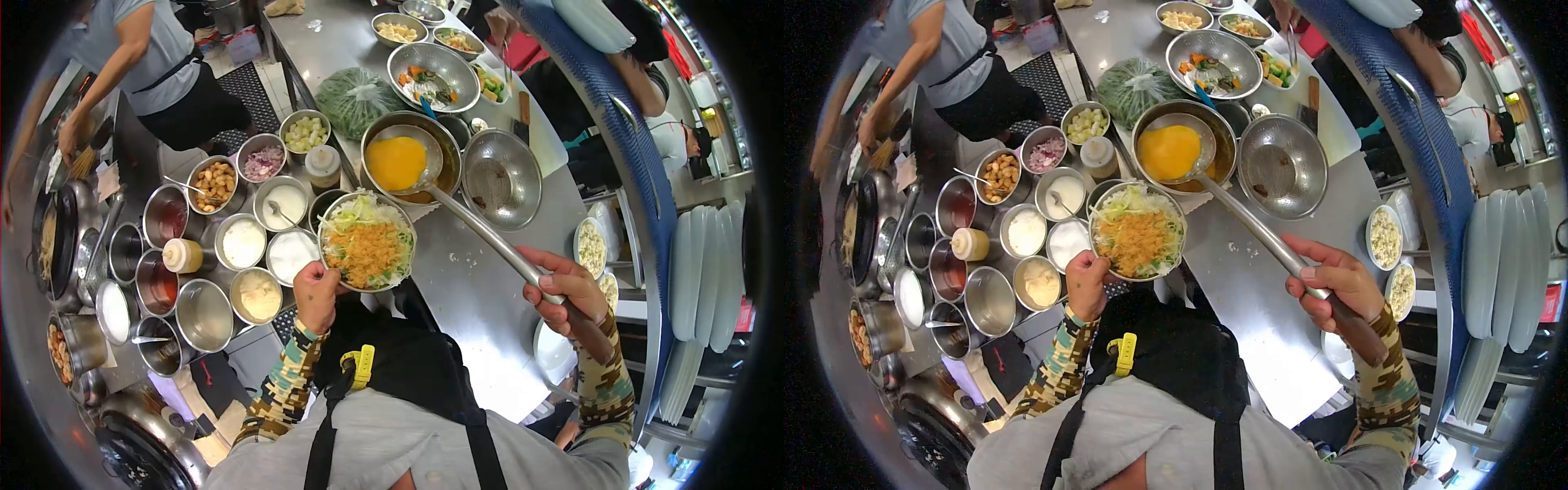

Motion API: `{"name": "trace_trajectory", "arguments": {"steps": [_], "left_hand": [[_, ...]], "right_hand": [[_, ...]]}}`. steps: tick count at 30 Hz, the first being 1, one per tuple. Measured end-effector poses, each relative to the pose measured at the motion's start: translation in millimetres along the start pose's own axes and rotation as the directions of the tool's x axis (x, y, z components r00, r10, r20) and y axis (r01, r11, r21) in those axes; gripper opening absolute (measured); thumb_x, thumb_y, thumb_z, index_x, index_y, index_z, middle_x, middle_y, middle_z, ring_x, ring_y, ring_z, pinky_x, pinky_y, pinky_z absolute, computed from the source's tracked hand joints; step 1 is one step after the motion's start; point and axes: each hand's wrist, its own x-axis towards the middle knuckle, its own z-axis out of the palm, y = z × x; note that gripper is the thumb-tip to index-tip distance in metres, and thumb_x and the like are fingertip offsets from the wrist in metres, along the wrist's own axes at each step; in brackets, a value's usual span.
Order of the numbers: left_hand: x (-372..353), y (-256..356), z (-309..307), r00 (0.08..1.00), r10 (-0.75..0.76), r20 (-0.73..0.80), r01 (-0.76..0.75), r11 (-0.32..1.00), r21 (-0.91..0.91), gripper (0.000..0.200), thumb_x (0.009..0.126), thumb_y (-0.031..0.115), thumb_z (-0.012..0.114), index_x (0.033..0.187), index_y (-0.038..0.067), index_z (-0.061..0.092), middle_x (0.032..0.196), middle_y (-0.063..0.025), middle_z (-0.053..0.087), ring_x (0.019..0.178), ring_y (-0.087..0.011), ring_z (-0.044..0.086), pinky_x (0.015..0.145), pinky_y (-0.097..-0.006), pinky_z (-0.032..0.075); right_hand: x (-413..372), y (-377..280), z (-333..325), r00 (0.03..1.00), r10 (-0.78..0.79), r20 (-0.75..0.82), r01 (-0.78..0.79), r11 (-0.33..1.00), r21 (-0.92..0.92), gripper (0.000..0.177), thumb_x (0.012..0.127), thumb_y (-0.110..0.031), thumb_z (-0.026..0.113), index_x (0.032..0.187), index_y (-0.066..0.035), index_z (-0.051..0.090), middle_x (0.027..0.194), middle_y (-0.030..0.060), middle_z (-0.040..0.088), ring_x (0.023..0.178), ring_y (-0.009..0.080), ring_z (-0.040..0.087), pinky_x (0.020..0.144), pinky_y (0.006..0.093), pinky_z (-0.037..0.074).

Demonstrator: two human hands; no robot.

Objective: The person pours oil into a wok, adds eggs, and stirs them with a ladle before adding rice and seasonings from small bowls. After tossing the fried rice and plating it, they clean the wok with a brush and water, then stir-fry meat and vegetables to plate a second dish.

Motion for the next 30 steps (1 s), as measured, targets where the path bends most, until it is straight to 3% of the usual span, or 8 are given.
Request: {"name": "trace_trajectory", "arguments": {"steps": [7,11,14,18,20,22,26,30], "left_hand": [[-3.4,-14.6,0.3,0.997,0.074,-0.019,-0.075,0.996,-0.040,0.012,0.082,0.002,0.059,0.072,0.001,0.053,0.069,-0.0047,0.056,0.056,-0.0137,0.059,0.052,-0.0275,0.056],[5.8,-59.3,-8.2,0.996,0.080,-0.036,-0.083,0.993,-0.090,0.010,0.086,0.005,0.060,0.082,-0.001,0.054,0.087,-0.0124,0.063,0.071,-0.0229,0.067,0.060,-0.0347,0.061],[-4.8,-64.8,7.9,0.983,0.131,-0.127,-0.156,0.966,-0.209,0.014,0.084,0.005,0.060,0.073,0.001,0.053,0.074,-0.0072,0.059,0.062,-0.0176,0.064,0.056,-0.0328,0.060],[-17.9,-62.3,-3.5,0.972,0.198,-0.125,-0.229,0.910,-0.345,0.013,0.085,0.006,0.062,0.077,0.000,0.054,0.077,-0.0097,0.062,0.066,-0.0204,0.066,0.059,-0.0356,0.062],[-28.9,-60.1,-17.4,0.944,0.220,-0.245,-0.296,0.893,-0.340,0.011,0.084,0.006,0.062,0.079,-0.002,0.056,0.077,-0.0103,0.062,0.063,-0.0209,0.066,0.055,-0.0356,0.060],[-45.4,-57.2,-49.1,0.931,0.196,-0.307,-0.294,0.903,-0.314,0.011,0.083,0.007,0.063,0.080,-0.003,0.057,0.076,-0.0099,0.062,0.063,-0.0207,0.065,0.054,-0.0358,0.060],[-126.7,-26.8,-125.3,0.845,0.275,-0.458,-0.454,0.823,-0.342,0.011,0.081,0.005,0.063,0.083,-0.005,0.057,0.074,-0.0097,0.062,0.060,-0.0205,0.065,0.051,-0.0337,0.059],[-228.7,-1.3,-219.9,0.641,0.324,-0.696,-0.644,0.721,-0.257,0.009,0.082,0.004,0.061,0.083,-0.003,0.056,0.074,-0.0112,0.063,0.058,-0.0213,0.063,0.050,-0.0327,0.057]], "right_hand": [[-11.9,23.2,-5.2,0.993,-0.055,0.105,0.037,0.984,0.172,0.051,0.093,-0.005,0.049,0.143,-0.006,0.039,0.089,0.0152,0.059,0.050,0.0091,0.049,0.039,0.0234,0.045],[-36.3,26.9,1.3,0.987,-0.075,0.145,0.067,0.996,0.059,0.049,0.094,-0.006,0.047,0.142,-0.007,0.039,0.091,0.0154,0.059,0.049,0.0097,0.050,0.039,0.0242,0.046],[-62.0,37.5,1.9,0.984,-0.092,0.151,0.095,0.995,-0.013,0.049,0.096,-0.006,0.045,0.143,-0.006,0.037,0.093,0.0170,0.058,0.049,0.0111,0.052,0.039,0.0257,0.048],[-98.7,56.3,37.1,0.981,-0.099,0.165,0.127,0.977,-0.170,0.052,0.093,-0.006,0.050,0.144,-0.005,0.037,0.089,0.0183,0.059,0.048,0.0127,0.053,0.035,0.0257,0.045],[-116.9,68.9,56.8,0.977,-0.099,0.190,0.152,0.943,-0.294,0.055,0.090,-0.007,0.054,0.143,-0.005,0.039,0.087,0.0172,0.060,0.045,0.0114,0.051,0.034,0.0247,0.041],[-125.8,83.3,72.4,0.968,-0.049,0.246,0.133,0.933,-0.334,0.062,0.087,-0.007,0.057,0.145,-0.004,0.035,0.086,0.0184,0.060,0.043,0.0128,0.050,0.033,0.0253,0.040],[-125.4,116.6,125.0,0.921,0.135,0.365,0.037,0.903,-0.427,0.062,0.086,-0.004,0.056,0.145,-0.006,0.038,0.085,0.0189,0.060,0.044,0.0136,0.050,0.033,0.0272,0.041],[-98.8,145.7,196.2,0.735,0.373,0.566,-0.009,0.840,-0.543,0.061,0.088,-0.002,0.053,0.146,-0.004,0.036,0.088,0.0188,0.058,0.045,0.0130,0.050,0.034,0.0270,0.041]]}}
